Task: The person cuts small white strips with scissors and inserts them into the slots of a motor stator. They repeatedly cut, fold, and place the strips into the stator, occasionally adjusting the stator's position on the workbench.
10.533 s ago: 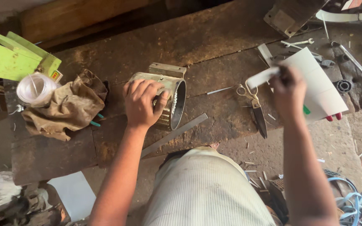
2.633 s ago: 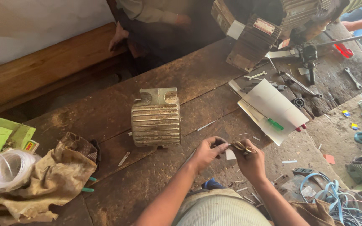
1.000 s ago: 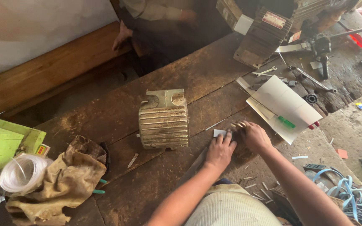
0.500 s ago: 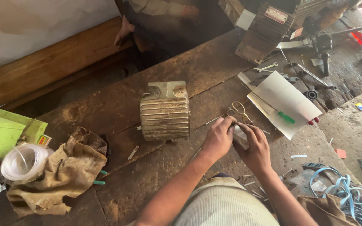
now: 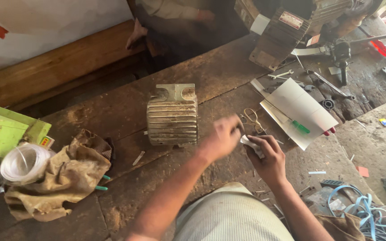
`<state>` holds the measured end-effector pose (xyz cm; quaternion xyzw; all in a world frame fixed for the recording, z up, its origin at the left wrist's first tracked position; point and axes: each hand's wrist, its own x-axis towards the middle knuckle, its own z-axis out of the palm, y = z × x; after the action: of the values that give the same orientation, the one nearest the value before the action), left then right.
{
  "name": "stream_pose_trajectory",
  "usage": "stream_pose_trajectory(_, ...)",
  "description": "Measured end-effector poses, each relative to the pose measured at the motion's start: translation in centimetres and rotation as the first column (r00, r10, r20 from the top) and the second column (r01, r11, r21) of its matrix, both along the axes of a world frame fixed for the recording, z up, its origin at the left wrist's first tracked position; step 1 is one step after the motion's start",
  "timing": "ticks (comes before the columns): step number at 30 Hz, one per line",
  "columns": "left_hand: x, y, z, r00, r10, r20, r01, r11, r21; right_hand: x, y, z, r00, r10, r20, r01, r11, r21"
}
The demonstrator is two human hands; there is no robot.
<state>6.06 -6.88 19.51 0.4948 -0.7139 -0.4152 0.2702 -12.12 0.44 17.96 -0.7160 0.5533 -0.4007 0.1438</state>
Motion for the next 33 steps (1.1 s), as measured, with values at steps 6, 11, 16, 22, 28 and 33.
stream_pose_trajectory(6, 8.4, -10.2, 1.0, 0.648, 0.709, 0.277, -0.216, 0.52, -0.826, -2.5, 0.0, -1.4, 0.987, -0.061, 0.149, 0.024, 0.97, 0.242)
stream_pose_trajectory(11, 11.5, -10.8, 0.0, 0.622, 0.645, 0.443, -0.338, 0.732, -0.591, -2.8, -0.2, -3.2, 0.979, 0.015, 0.201, -0.082, 0.941, 0.33)
stream_pose_trajectory(16, 10.1, -5.1, 0.0, 0.624, 0.736, 0.262, -0.387, 0.583, -0.714, -1.5, -1.4, -3.9, 0.95, 0.137, 0.282, -0.236, 0.905, 0.354)
stream_pose_trajectory(22, 8.1, 4.9, 1.3, 0.73, 0.662, 0.166, -0.295, 0.526, -0.798, 2.5, -3.3, -5.4, 0.893, 0.291, 0.344, -0.42, 0.814, 0.402)
stream_pose_trajectory(28, 8.2, 8.9, 0.2, 0.659, 0.732, 0.174, -0.333, 0.491, -0.805, 7.0, -3.6, -9.3, 0.843, 0.333, 0.423, -0.494, 0.79, 0.363)
stream_pose_trajectory(33, 10.1, 7.9, -0.9, 0.677, 0.729, 0.101, -0.403, 0.482, -0.778, 9.3, -2.8, -11.4, 0.815, 0.285, 0.504, -0.493, 0.799, 0.345)
